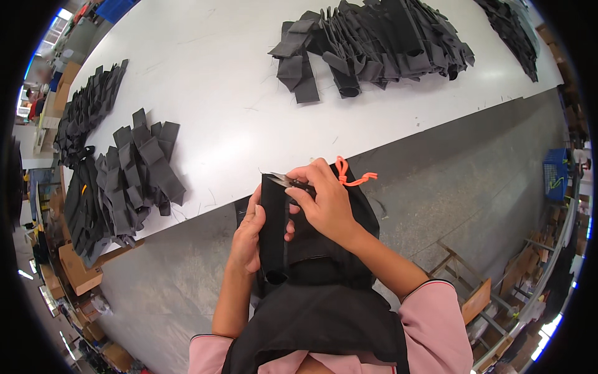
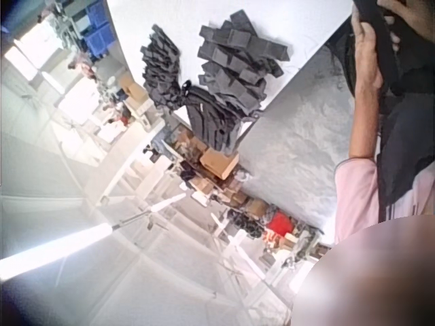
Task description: The recorder is using snips or small scissors to trim and prepare black fabric straps or components at a workshop table.
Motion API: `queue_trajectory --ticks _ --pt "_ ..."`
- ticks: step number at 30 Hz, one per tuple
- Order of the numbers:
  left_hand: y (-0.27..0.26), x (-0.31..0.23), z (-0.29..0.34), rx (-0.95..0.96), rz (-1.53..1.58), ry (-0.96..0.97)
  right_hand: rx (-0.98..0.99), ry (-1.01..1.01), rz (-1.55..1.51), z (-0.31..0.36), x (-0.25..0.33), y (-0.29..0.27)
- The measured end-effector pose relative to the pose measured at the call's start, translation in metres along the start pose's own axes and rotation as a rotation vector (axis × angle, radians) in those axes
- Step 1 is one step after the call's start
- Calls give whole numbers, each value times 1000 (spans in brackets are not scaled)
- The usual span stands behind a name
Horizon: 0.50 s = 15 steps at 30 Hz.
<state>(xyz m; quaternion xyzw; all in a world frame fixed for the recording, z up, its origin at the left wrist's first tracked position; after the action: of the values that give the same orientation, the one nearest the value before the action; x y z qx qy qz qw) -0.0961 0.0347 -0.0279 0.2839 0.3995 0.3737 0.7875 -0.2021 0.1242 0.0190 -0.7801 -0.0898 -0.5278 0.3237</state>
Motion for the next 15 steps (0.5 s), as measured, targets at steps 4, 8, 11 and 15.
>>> queue_trajectory --ticks 4,8,11,15 --pt "4 0 2 -25 -72 -9 -46 98 -215 -6 -1 7" --pt "-2 -2 5 -133 -261 4 -20 77 -135 -6 -4 4" --pt "-6 -6 8 -243 -503 49 -43 225 -382 0 -17 2" --pt "-5 -16 10 -411 -943 287 16 40 -78 -3 -1 -11"
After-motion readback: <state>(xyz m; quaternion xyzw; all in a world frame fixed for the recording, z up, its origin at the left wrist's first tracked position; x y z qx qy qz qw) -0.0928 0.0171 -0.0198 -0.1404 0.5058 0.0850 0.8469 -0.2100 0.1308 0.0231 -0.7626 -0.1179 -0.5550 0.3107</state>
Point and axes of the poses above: each hand's wrist, its own z-axis away from the middle knuckle, its own y-axis out of the palm, x = y × z, the point moved 8 cm from there along -z, towards the middle knuckle, and after that the axes turned 11 degrees about -y, right-handed, at the moved point
